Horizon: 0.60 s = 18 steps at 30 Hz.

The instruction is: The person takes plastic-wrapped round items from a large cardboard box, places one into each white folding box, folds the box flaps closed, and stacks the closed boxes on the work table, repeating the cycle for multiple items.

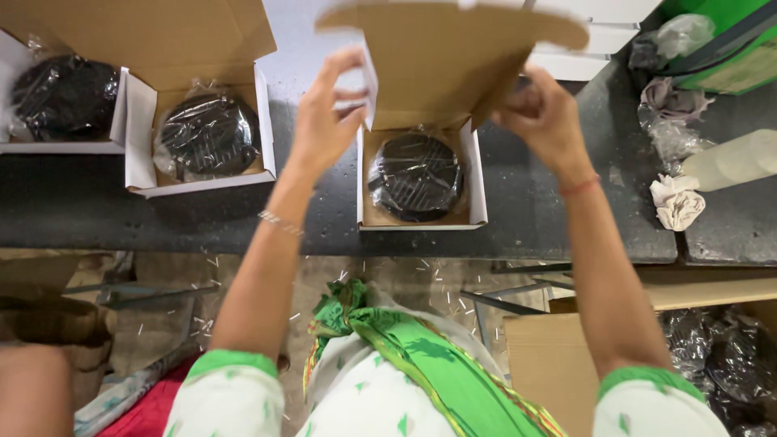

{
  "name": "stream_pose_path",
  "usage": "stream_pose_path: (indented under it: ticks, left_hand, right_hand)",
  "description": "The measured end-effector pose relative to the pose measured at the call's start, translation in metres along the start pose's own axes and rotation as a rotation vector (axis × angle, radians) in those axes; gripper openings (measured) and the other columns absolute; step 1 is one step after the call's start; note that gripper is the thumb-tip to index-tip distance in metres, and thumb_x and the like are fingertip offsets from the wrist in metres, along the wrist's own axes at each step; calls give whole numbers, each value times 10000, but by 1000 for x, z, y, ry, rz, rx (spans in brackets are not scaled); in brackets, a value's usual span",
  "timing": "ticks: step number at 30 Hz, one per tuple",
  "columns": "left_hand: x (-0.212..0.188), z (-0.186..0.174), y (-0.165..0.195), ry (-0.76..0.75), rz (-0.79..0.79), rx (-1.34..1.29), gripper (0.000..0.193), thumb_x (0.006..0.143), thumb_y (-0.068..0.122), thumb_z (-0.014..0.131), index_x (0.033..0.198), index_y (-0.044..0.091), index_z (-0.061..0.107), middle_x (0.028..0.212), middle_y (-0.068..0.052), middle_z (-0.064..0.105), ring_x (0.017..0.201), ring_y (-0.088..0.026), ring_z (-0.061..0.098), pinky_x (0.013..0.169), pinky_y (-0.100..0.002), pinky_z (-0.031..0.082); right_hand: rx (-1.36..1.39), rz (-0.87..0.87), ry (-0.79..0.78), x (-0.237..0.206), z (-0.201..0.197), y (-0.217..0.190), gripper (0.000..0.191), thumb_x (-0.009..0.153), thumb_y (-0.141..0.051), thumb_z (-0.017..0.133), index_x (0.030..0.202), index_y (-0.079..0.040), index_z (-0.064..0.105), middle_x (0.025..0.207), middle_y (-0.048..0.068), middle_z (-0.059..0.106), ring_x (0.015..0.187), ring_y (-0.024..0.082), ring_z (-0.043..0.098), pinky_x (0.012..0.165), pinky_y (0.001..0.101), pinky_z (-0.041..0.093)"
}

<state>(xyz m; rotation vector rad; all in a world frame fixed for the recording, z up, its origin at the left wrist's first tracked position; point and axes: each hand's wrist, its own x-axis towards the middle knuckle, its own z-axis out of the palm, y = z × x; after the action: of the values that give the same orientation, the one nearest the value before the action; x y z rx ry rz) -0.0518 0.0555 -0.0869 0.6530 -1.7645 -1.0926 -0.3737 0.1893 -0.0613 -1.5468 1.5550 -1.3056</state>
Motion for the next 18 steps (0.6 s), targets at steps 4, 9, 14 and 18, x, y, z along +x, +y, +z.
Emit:
stream_pose_path:
  ticks: [4, 9, 14, 18]
  left_hand:
    - [-36, -38, -6, -366, -233, -16, 409, 885, -75, 642, 1224, 110, 776, 1386, -100, 750, 1133, -223, 684, 816, -271, 498]
    - [-80, -34, -2, -508, -93, 314, 234, 854, 195, 774, 1064, 95, 799, 1488, -153, 600, 1307, -342, 580, 1088, -433, 457]
    - [-113, -10, 11, -419, -136, 514, 664, 625, 355, 926, 1160, 62, 665, 1501, -237, 476, 1213, -439, 567, 977, -481, 487]
    - [-132, 9, -1, -261, -144, 518, 655, 696, 235, 906, 1266, 88, 618, 1520, -215, 507, 1204, -428, 619, 950, -447, 548]
  right_hand:
    - [183, 218, -262, -31, -12, 19, 345, 882, -36, 750, 1225, -4, 722, 1204, 20, 757, 995, 112, 695, 867, 289, 577]
    - [-408, -17, -410, -68, -5, 32, 400, 870, -277, 797, 1244, -136, 772, 1273, 103, 694, 1177, 271, 648, 1014, 376, 508]
    - [-643, -106, -353, -96, 17, 20, 816, 656, -418, 893, 1380, -145, 634, 1512, 183, 476, 1257, 413, 566, 1001, 463, 491]
    - [-576, 71, -232, -111, 39, 23, 807, 684, -269, 890, 1418, -161, 573, 1580, 162, 451, 1235, 378, 608, 949, 422, 553]
